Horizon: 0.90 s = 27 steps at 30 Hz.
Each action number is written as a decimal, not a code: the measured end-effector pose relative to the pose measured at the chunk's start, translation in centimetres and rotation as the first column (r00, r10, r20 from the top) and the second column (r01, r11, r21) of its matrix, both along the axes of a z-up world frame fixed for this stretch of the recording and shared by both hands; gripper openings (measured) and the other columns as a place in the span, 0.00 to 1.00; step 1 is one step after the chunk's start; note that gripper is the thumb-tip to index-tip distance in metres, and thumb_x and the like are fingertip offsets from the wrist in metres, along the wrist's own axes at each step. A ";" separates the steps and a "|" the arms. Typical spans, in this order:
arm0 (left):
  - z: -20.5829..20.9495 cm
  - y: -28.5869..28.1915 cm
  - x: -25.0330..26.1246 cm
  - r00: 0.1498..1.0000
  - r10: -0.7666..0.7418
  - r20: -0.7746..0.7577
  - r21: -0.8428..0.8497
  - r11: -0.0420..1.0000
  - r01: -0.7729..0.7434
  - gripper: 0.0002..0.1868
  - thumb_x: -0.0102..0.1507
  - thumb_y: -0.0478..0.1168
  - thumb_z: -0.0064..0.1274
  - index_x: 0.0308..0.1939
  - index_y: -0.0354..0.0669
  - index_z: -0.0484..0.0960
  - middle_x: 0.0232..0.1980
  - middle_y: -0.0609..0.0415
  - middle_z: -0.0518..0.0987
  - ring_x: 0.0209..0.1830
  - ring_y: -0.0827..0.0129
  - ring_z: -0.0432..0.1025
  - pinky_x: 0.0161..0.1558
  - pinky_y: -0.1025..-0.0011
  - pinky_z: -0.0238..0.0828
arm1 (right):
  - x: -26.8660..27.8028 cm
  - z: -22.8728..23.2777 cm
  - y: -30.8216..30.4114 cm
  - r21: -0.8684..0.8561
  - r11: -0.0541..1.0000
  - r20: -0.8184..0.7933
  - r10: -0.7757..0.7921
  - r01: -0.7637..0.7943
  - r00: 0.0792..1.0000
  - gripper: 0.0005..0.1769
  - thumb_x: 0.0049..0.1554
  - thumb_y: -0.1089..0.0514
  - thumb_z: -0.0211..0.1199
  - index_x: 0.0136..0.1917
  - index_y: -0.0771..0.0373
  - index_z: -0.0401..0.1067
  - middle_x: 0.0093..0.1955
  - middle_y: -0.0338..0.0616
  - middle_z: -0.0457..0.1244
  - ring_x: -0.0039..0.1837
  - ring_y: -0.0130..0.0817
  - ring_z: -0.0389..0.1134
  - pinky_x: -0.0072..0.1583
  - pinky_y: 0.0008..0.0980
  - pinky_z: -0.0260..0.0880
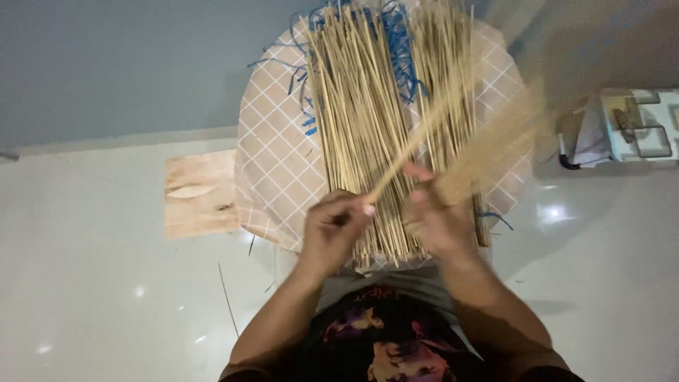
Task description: Bundling and tying thin bamboo sticks using plastic strips
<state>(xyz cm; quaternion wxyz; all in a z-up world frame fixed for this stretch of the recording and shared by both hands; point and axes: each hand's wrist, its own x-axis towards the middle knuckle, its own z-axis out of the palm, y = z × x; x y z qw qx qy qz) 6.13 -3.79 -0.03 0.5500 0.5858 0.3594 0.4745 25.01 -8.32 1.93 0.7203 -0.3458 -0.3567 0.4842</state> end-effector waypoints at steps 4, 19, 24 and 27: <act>0.2 -0.7 1.7 0.997 0.008 0.074 0.010 1.000 -0.009 0.11 0.54 0.29 0.71 0.41 0.39 0.90 0.31 0.46 0.82 0.25 0.72 0.74 0.25 0.75 0.69 | -2.9 -3.6 0.9 -0.256 0.967 -0.103 -0.030 0.003 0.994 0.15 0.62 0.55 0.62 0.55 0.70 0.74 0.21 0.39 0.51 0.23 0.24 0.54 0.27 0.21 0.57; 1.3 -1.9 2.1 0.994 0.030 -0.102 0.283 0.959 0.000 0.11 0.66 0.33 0.57 0.52 0.44 0.87 0.38 0.45 0.80 0.35 0.59 0.76 0.32 0.70 0.75 | -2.3 -2.9 2.7 -0.071 0.989 0.023 -0.131 0.133 0.991 0.11 0.62 0.55 0.64 0.52 0.63 0.68 0.33 0.41 0.58 0.28 0.28 0.61 0.31 0.24 0.67; 2.1 -1.6 0.4 0.980 0.110 -0.165 0.484 0.875 -0.017 0.16 0.65 0.39 0.60 0.56 0.40 0.83 0.51 0.38 0.82 0.59 0.39 0.75 0.59 0.44 0.72 | 2.7 -2.8 1.9 -0.059 0.951 -0.154 -0.310 0.305 0.938 0.13 0.66 0.52 0.59 0.45 0.60 0.63 0.45 0.54 0.66 0.51 0.53 0.74 0.59 0.60 0.78; 0.9 -1.1 -2.4 0.956 0.104 -0.273 0.402 0.916 0.015 0.15 0.63 0.36 0.57 0.54 0.42 0.82 0.60 0.46 0.73 0.59 0.56 0.71 0.59 0.59 0.76 | 10.6 0.3 0.5 0.349 0.935 0.051 -0.088 0.065 0.995 0.11 0.72 0.42 0.51 0.58 0.45 0.69 0.29 0.23 0.49 0.29 0.15 0.45 0.31 0.21 0.46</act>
